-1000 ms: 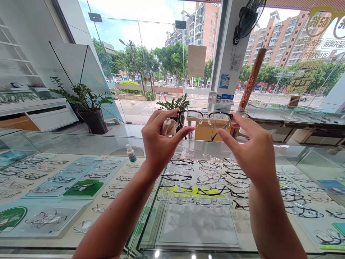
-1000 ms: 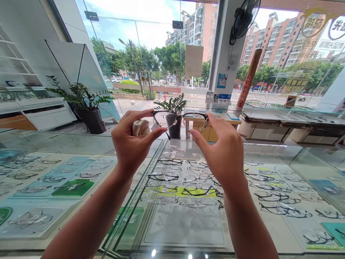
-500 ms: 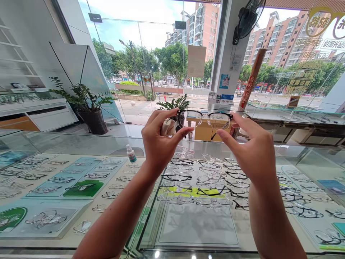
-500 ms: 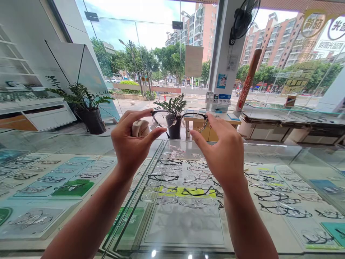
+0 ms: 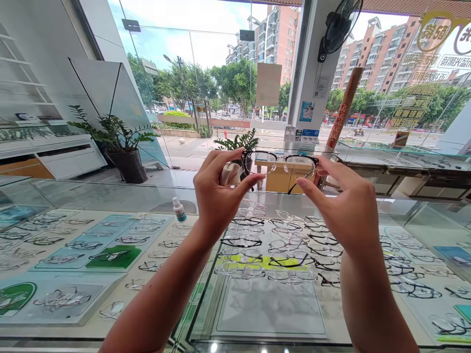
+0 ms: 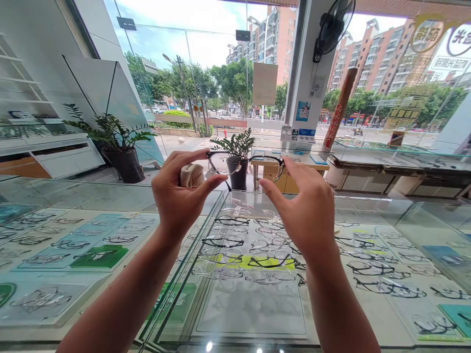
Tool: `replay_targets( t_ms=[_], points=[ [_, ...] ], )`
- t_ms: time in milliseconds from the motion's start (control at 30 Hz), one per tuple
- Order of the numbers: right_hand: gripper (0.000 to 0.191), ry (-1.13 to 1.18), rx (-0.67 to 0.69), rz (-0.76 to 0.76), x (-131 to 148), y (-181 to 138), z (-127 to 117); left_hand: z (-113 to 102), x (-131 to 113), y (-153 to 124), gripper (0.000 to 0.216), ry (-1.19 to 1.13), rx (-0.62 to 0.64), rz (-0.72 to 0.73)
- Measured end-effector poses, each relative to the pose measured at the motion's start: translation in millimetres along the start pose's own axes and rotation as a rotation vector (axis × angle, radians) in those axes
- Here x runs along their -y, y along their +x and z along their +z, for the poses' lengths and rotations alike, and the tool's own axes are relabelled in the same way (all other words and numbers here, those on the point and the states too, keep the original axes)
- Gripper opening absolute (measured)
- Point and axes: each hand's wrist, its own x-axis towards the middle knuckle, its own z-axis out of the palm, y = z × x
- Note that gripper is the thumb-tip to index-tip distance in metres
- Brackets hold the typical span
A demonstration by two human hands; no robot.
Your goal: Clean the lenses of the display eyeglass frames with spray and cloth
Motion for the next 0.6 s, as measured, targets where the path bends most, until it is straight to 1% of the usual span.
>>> replay_targets(
  t_ms=[167, 600],
  points=[
    [0.055, 0.005, -0.005, -0.007, 0.5, -0.3, -0.2, 0.1, -0.7, 0.1, 0.046, 0.012, -0.001, -0.01],
    [0.058, 0.008, 0.0, -0.003, 0.6, -0.9, 0.7, 0.5, -1.0, -0.2, 0.046, 0.012, -0.004, -0.001]
  ],
)
